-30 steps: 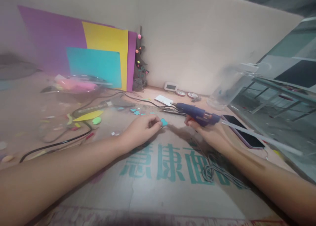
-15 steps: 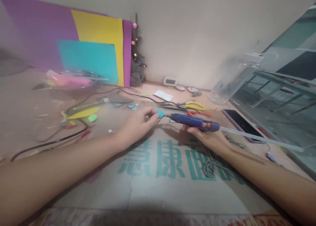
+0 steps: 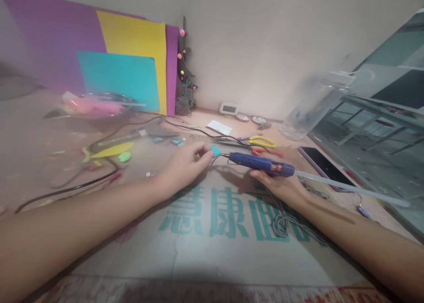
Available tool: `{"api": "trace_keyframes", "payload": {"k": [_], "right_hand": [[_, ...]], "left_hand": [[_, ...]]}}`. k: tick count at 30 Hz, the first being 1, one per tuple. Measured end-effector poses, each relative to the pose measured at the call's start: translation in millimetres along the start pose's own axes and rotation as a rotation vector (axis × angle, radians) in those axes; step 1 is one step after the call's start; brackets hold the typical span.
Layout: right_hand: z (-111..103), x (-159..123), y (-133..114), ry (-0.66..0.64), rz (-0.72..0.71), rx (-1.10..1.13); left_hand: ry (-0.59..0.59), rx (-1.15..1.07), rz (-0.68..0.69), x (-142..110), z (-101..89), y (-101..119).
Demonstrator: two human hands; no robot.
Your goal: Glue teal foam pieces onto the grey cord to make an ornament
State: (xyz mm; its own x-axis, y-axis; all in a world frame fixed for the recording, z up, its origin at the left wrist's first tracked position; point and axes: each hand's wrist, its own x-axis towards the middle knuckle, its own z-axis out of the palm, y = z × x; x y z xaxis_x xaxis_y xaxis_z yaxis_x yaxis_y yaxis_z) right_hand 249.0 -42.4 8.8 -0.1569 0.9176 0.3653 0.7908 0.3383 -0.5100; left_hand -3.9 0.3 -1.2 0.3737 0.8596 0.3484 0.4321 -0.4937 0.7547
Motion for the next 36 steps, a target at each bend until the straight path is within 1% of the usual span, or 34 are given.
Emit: {"api": "trace_keyframes", "payload": {"k": [7, 10, 14, 21, 27, 33, 36], "right_hand": [[-0.1, 2.9, -5.9, 0.013, 0.032, 0.002], [0.6, 2.7, -4.1, 0.023, 0.019, 0.015], [1.7, 1.1, -0.6, 0.035, 0.036, 0.018], [1.9, 1.3, -3.6, 0.024, 0.006, 0.071], [4.1, 1.0, 0.2, 0.044, 0.017, 0.063], [2.8, 2.2, -3.2, 0.034, 0.057, 0.066], [3.5, 2.1, -0.7, 0.05, 0.06, 0.075]], "left_hand": [[0.003, 0.0, -0.002, -0.3, -0.4, 2.6], [0.0, -0.007, -0.006, -0.2, -1.0, 3.4], [-0.002, -0.002, 0.002, 0.1, -1.5, 2.2], [-0.015, -0.001, 0.006, -0.7, -1.2, 1.1], [-0.013, 0.005, 0.006, -1.3, -1.3, 1.9], [-0.011, 0.005, 0.011, 0.1, -1.8, 2.9], [-0.01, 0.003, 0.008, 0.3, -2.0, 4.4]]}}
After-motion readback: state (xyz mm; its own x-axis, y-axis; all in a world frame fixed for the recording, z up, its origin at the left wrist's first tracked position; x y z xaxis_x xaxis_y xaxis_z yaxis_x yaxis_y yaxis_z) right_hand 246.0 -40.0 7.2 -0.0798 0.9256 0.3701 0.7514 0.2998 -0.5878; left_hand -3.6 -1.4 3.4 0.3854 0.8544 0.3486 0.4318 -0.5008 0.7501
